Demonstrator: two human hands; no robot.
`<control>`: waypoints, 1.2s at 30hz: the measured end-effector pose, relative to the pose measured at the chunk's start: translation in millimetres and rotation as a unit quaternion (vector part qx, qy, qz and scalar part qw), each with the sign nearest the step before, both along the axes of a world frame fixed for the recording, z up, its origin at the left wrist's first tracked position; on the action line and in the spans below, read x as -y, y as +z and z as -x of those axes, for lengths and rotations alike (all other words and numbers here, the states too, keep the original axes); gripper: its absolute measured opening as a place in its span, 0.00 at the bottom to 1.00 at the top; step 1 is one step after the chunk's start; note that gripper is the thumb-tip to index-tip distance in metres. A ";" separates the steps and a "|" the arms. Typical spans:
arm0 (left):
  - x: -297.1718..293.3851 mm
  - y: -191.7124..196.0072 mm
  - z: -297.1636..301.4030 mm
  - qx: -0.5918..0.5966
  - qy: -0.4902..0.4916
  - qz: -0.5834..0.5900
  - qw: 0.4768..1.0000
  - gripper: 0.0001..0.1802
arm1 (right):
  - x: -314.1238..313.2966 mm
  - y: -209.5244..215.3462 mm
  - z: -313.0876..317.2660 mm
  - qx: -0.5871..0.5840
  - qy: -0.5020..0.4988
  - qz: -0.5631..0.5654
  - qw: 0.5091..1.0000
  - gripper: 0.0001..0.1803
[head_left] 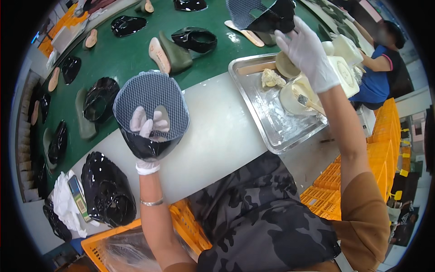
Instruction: The person applies white adhesive to the soles of black shoes using a brush. They repeatedly dip the brush into a container of glue and spread it evenly across the textured surface of the shoe soles. The person handles the shoes one at a time, wiping the soles with a cloth and placing them into a yellow basket after treatment.
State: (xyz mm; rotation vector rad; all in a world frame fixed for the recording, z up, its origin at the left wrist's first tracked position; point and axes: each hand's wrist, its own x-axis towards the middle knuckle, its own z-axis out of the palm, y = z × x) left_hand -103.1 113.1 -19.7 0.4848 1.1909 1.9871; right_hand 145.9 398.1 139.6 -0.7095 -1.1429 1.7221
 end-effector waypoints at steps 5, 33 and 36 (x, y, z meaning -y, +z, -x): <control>-5.7 -0.5 -4.6 -0.048 -0.030 -0.049 0.997 0.28 | -108.9 -3.2 -1.6 0.137 -0.109 -0.024 0.984 0.24; 0.1 5.8 -18.1 -0.015 0.002 0.082 0.997 0.25 | -274.3 -96.3 -11.6 0.817 -0.004 -0.323 0.479 0.14; 1.0 2.5 -15.4 -0.042 -0.015 0.071 0.997 0.24 | -267.8 -91.7 -9.7 0.827 0.019 -0.314 0.466 0.13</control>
